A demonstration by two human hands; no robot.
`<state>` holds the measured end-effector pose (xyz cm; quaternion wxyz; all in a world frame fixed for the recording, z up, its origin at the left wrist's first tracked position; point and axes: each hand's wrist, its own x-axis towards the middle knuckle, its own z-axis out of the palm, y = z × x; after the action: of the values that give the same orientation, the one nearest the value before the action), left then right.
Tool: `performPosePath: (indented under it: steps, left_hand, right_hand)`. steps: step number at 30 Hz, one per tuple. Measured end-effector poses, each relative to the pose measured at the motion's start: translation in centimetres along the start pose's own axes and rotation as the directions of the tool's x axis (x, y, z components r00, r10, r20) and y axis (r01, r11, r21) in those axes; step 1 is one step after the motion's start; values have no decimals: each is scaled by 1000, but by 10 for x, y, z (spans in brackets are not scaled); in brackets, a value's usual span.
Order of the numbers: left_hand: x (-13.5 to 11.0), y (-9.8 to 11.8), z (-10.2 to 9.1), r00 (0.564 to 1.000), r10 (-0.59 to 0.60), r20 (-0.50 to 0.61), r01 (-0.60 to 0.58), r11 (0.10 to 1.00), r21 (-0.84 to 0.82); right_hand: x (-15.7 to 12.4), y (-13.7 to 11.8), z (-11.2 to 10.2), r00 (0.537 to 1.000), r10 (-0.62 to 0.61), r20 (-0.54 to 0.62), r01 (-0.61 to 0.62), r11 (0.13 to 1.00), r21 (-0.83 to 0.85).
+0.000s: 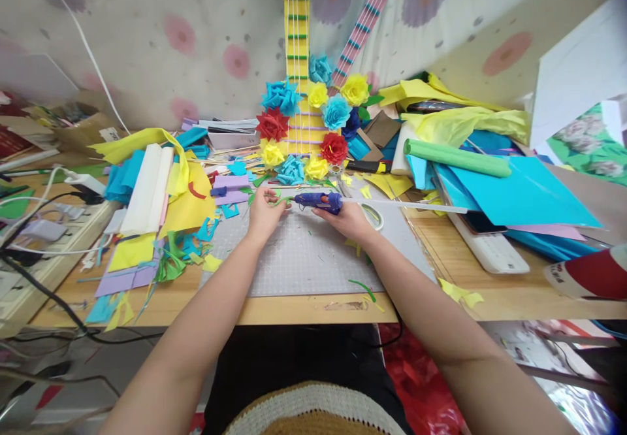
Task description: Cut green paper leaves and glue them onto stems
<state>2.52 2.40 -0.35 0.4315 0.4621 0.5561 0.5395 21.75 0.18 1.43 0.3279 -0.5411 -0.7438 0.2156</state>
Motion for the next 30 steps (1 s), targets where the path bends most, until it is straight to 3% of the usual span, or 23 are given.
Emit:
performPosePath:
  steps: [24, 30]
  left_hand:
    - [0, 0, -1, 1000, 13, 7, -13, 1000, 15]
    - [-1, 2, 0, 1000, -9, 12, 9, 999, -37]
  right_hand:
    - [2, 5, 0, 1000, -5, -23, 3, 997, -80]
    - [0, 3, -3, 998, 59, -32, -63, 992, -109]
